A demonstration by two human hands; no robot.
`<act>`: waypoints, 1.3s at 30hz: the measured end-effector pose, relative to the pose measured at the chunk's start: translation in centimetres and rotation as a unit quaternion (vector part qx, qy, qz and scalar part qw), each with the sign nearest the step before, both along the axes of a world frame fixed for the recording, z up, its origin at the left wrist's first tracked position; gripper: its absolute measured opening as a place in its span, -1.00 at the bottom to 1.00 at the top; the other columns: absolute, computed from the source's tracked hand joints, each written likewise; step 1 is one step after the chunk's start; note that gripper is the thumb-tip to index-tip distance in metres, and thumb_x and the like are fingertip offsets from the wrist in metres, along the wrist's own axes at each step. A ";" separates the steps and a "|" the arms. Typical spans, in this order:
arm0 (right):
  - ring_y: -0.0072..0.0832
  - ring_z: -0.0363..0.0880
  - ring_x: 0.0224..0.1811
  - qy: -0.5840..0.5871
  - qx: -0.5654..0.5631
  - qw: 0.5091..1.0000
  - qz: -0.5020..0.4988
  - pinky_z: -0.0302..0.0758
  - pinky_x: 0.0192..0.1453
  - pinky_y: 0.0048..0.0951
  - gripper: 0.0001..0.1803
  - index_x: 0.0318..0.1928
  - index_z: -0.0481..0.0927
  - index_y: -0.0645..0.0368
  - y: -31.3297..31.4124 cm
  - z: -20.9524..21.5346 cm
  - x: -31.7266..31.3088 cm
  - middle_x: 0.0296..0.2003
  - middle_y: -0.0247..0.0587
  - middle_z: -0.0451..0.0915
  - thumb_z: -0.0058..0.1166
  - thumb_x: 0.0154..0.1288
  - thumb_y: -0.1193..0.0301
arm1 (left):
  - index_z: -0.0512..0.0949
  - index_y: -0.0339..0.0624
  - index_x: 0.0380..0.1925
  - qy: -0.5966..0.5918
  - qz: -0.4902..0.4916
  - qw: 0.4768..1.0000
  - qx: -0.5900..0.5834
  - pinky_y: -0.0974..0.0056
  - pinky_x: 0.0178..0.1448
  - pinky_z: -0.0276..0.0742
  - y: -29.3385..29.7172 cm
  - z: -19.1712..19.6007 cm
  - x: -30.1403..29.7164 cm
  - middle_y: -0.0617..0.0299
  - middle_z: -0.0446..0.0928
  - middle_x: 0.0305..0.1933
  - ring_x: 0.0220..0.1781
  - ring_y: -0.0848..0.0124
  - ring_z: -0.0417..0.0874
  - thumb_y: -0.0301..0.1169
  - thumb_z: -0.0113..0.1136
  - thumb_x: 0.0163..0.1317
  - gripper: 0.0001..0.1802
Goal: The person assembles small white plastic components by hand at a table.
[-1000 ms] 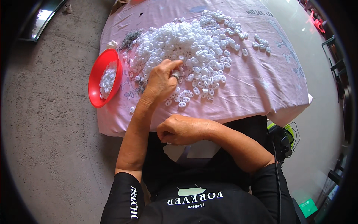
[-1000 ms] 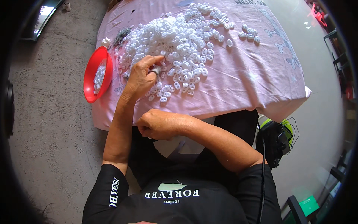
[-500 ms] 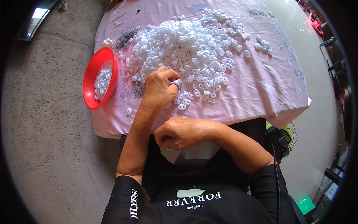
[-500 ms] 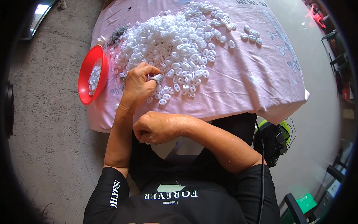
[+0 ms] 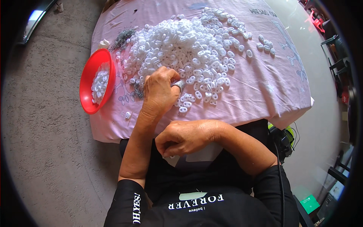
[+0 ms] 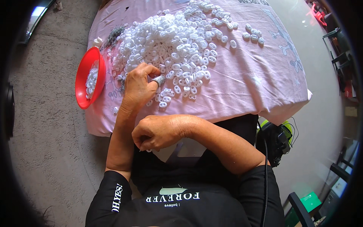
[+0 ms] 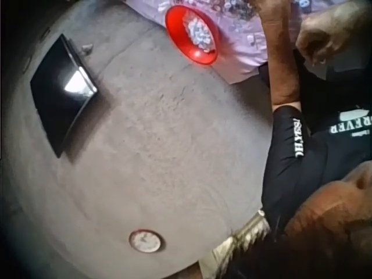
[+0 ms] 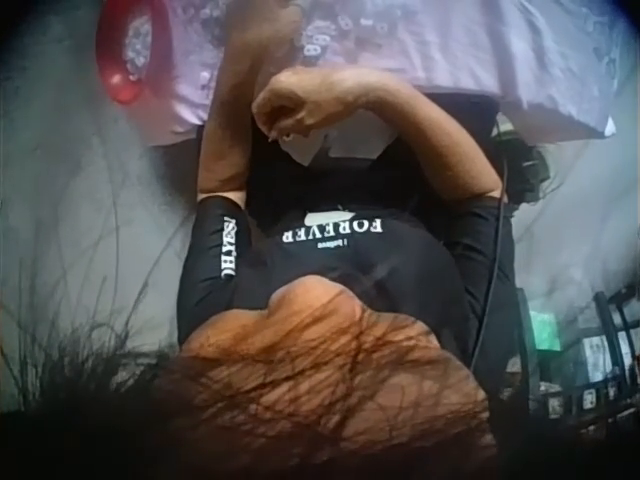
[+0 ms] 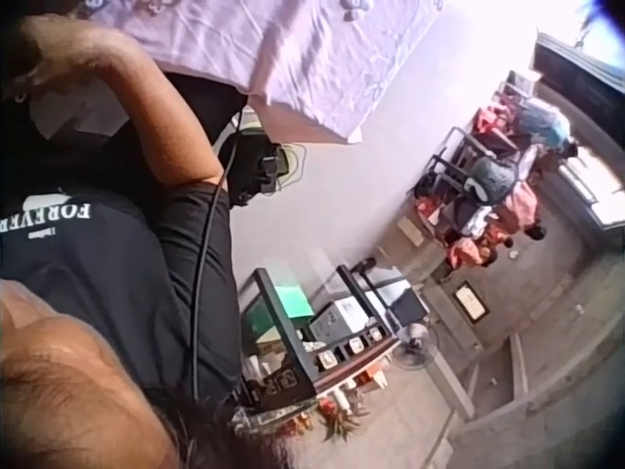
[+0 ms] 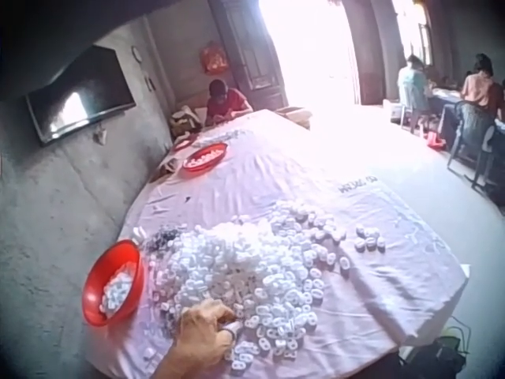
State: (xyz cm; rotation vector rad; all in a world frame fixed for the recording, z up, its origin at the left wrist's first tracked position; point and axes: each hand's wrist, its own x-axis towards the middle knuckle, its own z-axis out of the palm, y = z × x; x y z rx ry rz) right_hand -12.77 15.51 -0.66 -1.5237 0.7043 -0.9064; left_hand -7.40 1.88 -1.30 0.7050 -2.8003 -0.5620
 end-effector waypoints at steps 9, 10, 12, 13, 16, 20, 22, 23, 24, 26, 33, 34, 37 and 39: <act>-0.60 0.53 -0.41 -0.090 0.069 0.993 -0.035 0.45 -0.33 -0.50 -0.88 -0.28 0.56 0.25 -0.8 -0.5 -1.2 -0.44 -0.35 0.57 0.09 0.32 0.44 | 0.54 -0.21 -0.36 0.041 -0.057 0.998 0.007 0.10 -0.03 0.40 -0.1 0.6 0.4 0.11 0.58 -0.29 -0.16 0.14 0.61 -0.63 0.04 -0.12 -0.75; -0.70 0.49 -0.42 -0.139 0.131 0.980 -0.060 0.43 -0.37 -0.60 -0.88 -0.27 0.57 0.24 -0.7 -0.4 -1.4 -0.44 -0.44 0.56 0.10 0.34 0.43 | 0.52 -0.21 -0.36 0.062 -0.016 0.996 0.069 0.11 -0.04 0.42 -0.2 1.1 0.6 0.09 0.57 -0.27 -0.16 0.14 0.61 -0.66 0.00 -0.10 -0.74; -0.72 0.49 -0.44 -0.179 0.146 0.966 -0.113 0.42 -0.38 -0.64 -0.88 -0.27 0.57 0.24 -0.3 0.3 -2.2 -0.44 -0.44 0.56 0.11 0.34 0.43 | 0.53 -0.26 -0.29 0.062 0.051 0.979 0.186 0.19 -0.03 0.52 -0.3 2.4 1.4 0.10 0.60 -0.22 -0.11 0.24 0.65 -0.74 -0.11 -0.05 -0.67; -0.74 0.48 -0.45 -0.221 0.156 0.949 -0.163 0.41 -0.39 -0.67 -0.88 -0.27 0.57 0.25 -0.3 0.7 -2.4 -0.44 -0.43 0.57 0.12 0.34 0.44 | 0.53 -0.26 -0.29 0.065 0.053 0.980 0.182 0.19 -0.03 0.52 -0.6 2.5 2.0 0.10 0.60 -0.22 -0.11 0.24 0.65 -0.74 -0.11 -0.05 -0.67; -0.71 0.49 -0.50 -0.309 0.173 0.908 -0.224 0.40 -0.44 -0.66 -0.87 -0.29 0.57 0.24 -1.0 0.0 -2.5 -0.47 -0.41 0.54 0.12 0.34 0.42 | 0.56 -0.37 -0.11 0.248 0.033 0.910 0.331 0.35 0.10 0.52 -1.7 2.3 3.6 0.21 0.63 -0.22 -0.09 0.41 0.63 -0.82 -0.08 0.02 -0.58; -0.70 0.49 -0.51 -0.326 0.197 0.864 -0.328 0.42 -0.45 -0.66 -0.86 -0.26 0.55 0.23 -1.7 -1.1 -2.7 -0.46 -0.40 0.54 0.11 0.35 0.40 | 0.61 -0.35 -0.16 0.277 -0.006 0.831 0.482 0.42 0.03 0.53 -2.0 2.0 4.7 0.22 0.64 -0.19 -0.13 0.52 0.62 -0.74 0.03 0.17 -0.73; -0.70 0.51 -0.51 -0.306 0.198 0.861 -0.355 0.44 -0.44 -0.66 -0.85 -0.25 0.55 0.23 -1.8 -0.8 -2.8 -0.46 -0.39 0.55 0.10 0.36 0.39 | 0.61 -0.35 -0.16 0.277 -0.017 0.826 0.491 0.42 0.01 0.53 -2.2 2.0 4.9 0.22 0.64 -0.20 -0.14 0.52 0.62 -0.72 0.04 0.18 -0.73; -0.69 0.52 -0.51 -0.286 0.199 0.856 -0.382 0.47 -0.44 -0.65 -0.84 -0.24 0.55 0.24 -1.9 -0.6 -2.8 -0.45 -0.38 0.56 0.10 0.36 0.38 | 0.62 -0.35 -0.16 0.276 -0.028 0.821 0.499 0.43 -0.02 0.54 -2.2 2.0 4.9 0.23 0.64 -0.21 -0.16 0.52 0.62 -0.71 0.05 0.19 -0.74; -0.75 0.47 -0.52 -0.260 0.200 0.858 -0.395 0.43 -0.44 -0.71 -0.86 -0.23 0.55 0.21 -2.0 -0.6 -2.8 -0.43 -0.41 0.56 0.08 0.38 0.38 | 0.62 -0.35 -0.16 0.277 -0.028 0.820 0.500 0.43 -0.02 0.54 -2.2 2.0 4.9 0.23 0.64 -0.21 -0.16 0.52 0.62 -0.71 0.05 0.19 -0.74; -0.74 0.48 -0.51 -0.254 0.196 0.858 -0.400 0.44 -0.44 -0.70 -0.86 -0.23 0.55 0.21 -2.2 -0.7 -2.8 -0.43 -0.41 0.56 0.08 0.38 0.38 | 0.62 -0.35 -0.15 0.258 0.012 0.838 0.481 0.43 -0.05 0.54 -2.1 2.1 5.0 0.23 0.64 -0.22 -0.18 0.53 0.62 -0.71 0.04 0.19 -0.74; -0.72 0.52 -0.51 -0.179 0.178 0.864 -0.436 0.50 -0.42 -0.67 -0.86 -0.25 0.56 0.27 -2.7 -1.2 -3.0 -0.46 -0.39 0.57 0.09 0.37 0.43 | 0.63 -0.37 -0.16 0.209 0.030 0.844 0.492 0.44 -0.10 0.52 -2.5 2.4 5.3 0.22 0.64 -0.26 -0.25 0.55 0.59 -0.67 0.06 0.19 -0.76; -0.72 0.52 -0.51 -0.178 0.178 0.864 -0.435 0.50 -0.42 -0.67 -0.86 -0.25 0.56 0.27 -2.7 -1.3 -2.9 -0.46 -0.39 0.57 0.09 0.37 0.43 | 0.63 -0.38 -0.17 0.205 0.035 0.850 0.485 0.45 -0.11 0.52 -2.3 2.5 5.2 0.22 0.64 -0.27 -0.26 0.56 0.58 -0.66 0.06 0.19 -0.76; -0.72 0.54 -0.51 -0.129 0.151 0.871 -0.448 0.52 -0.43 -0.67 -0.86 -0.25 0.57 0.29 -2.7 -1.4 -2.7 -0.47 -0.38 0.58 0.09 0.36 0.44 | 0.63 -0.38 -0.17 0.197 0.043 0.856 0.476 0.45 -0.13 0.51 -2.1 2.7 5.1 0.23 0.63 -0.28 -0.27 0.56 0.58 -0.66 0.05 0.19 -0.76; -0.67 0.57 -0.53 -0.123 0.154 0.863 -0.465 0.52 -0.47 -0.61 -0.87 -0.30 0.56 0.36 -2.9 -1.3 -2.5 -0.53 -0.34 0.57 0.09 0.32 0.50 | 0.63 -0.39 -0.17 0.195 0.047 0.857 0.475 0.46 -0.13 0.51 -2.0 2.7 5.2 0.24 0.63 -0.28 -0.27 0.57 0.57 -0.67 0.04 0.18 -0.75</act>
